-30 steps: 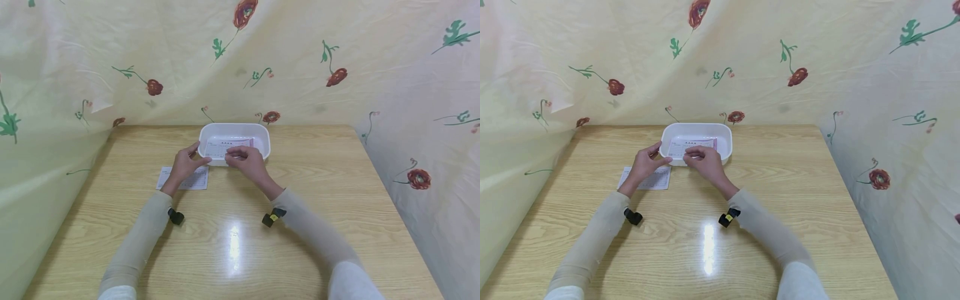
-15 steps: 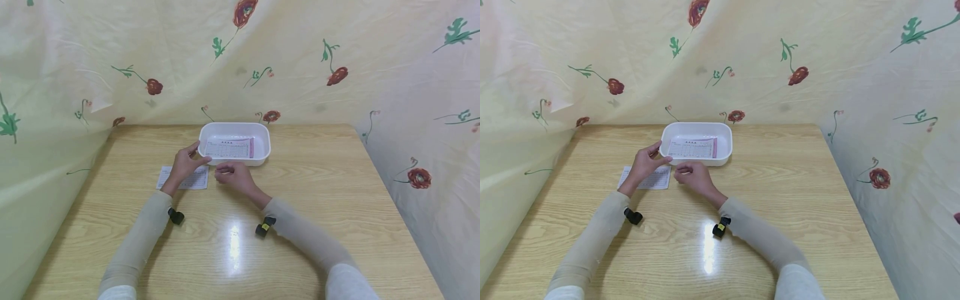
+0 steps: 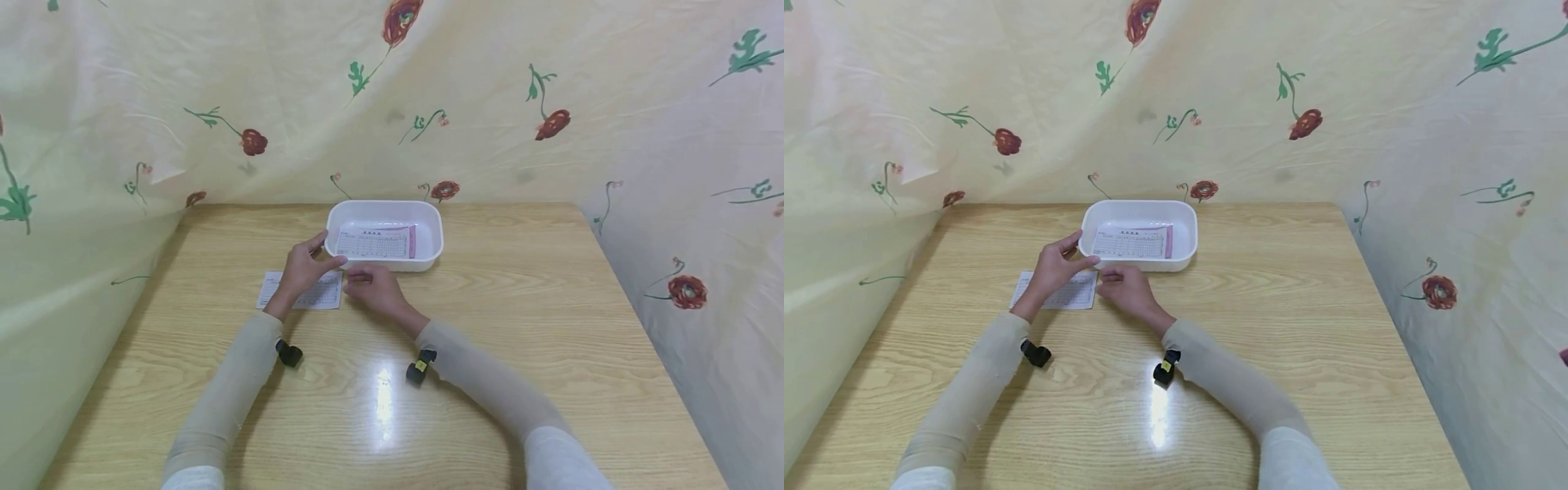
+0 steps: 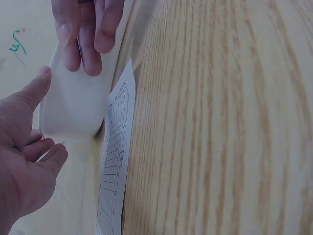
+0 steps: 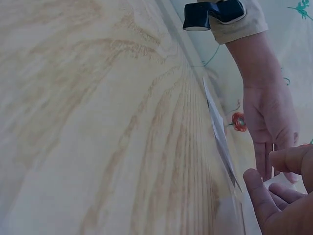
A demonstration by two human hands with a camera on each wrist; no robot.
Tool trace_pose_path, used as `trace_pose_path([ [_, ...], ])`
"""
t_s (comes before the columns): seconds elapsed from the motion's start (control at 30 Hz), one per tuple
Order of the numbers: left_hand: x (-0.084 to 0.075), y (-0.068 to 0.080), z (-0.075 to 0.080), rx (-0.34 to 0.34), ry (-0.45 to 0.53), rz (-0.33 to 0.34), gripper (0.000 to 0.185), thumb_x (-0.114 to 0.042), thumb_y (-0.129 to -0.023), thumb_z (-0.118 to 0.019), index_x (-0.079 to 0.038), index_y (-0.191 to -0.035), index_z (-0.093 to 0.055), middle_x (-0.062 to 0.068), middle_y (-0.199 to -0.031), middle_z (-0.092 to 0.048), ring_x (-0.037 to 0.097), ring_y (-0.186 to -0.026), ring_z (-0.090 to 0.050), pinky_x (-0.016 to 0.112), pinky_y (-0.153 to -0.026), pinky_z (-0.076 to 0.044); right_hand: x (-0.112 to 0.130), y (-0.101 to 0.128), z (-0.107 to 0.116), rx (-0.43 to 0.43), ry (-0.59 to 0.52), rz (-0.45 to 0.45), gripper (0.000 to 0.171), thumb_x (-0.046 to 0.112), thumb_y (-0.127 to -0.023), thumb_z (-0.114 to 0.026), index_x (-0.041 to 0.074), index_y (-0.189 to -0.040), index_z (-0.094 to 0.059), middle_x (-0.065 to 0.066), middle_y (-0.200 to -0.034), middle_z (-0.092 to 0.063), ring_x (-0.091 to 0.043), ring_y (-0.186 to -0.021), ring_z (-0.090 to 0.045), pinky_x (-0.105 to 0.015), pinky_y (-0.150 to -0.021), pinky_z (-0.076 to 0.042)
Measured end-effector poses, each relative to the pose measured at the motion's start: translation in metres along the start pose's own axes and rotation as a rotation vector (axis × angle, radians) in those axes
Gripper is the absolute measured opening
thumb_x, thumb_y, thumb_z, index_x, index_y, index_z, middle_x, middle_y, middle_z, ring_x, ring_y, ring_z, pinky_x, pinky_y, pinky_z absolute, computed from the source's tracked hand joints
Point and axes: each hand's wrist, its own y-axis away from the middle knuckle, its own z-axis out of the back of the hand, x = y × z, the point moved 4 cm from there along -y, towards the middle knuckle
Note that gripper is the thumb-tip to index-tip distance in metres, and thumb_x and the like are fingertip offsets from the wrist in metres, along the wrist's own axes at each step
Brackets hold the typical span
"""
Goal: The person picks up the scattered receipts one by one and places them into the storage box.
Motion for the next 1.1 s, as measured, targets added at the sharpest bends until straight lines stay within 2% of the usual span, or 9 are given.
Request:
trace_pose_path([
  [0.27,0.000,-0.001,0.000,0.000,0.004,0.009,0.090,-0.037,-0.084,-0.085,-0.005,-0.155,-0.040,0.009,-0.162,-0.038,0.026,-0.148,-0.040,0.034,-0.120,-0.041,-0.004,-0.009,-0.004,-0.016,0.100,0.001,0.037,0.010,-0.088,-0.079,0.000,-0.122,-0.070,-0.013,-0.122,-0.073,-0.027,-0.115,-0.069,-0.034,-0.102,-0.058],
  [0.67,-0.001,-0.002,0.000,0.000,0.002,-0.002,0.089,-0.035,-0.085,-0.085,-0.004,-0.155,-0.041,0.008,-0.162,-0.039,0.025,-0.148,-0.039,0.035,-0.121,-0.040,-0.004,-0.016,-0.010,0.000,0.099,-0.048,0.036,0.009,-0.088,-0.078,-0.002,-0.122,-0.069,-0.014,-0.126,-0.071,-0.027,-0.119,-0.068,-0.034,-0.102,-0.058],
  [1.1,0.002,-0.002,0.001,-0.001,0.002,-0.010,0.089,-0.037,-0.084,-0.085,-0.004,-0.154,-0.041,0.008,-0.161,-0.039,0.023,-0.149,-0.039,0.032,-0.121,-0.040,-0.007,-0.019,-0.017,-0.001,0.064,-0.055,0.037,0.005,-0.087,-0.077,-0.004,-0.121,-0.068,-0.016,-0.123,-0.072,-0.028,-0.117,-0.068,-0.032,-0.100,-0.059],
])
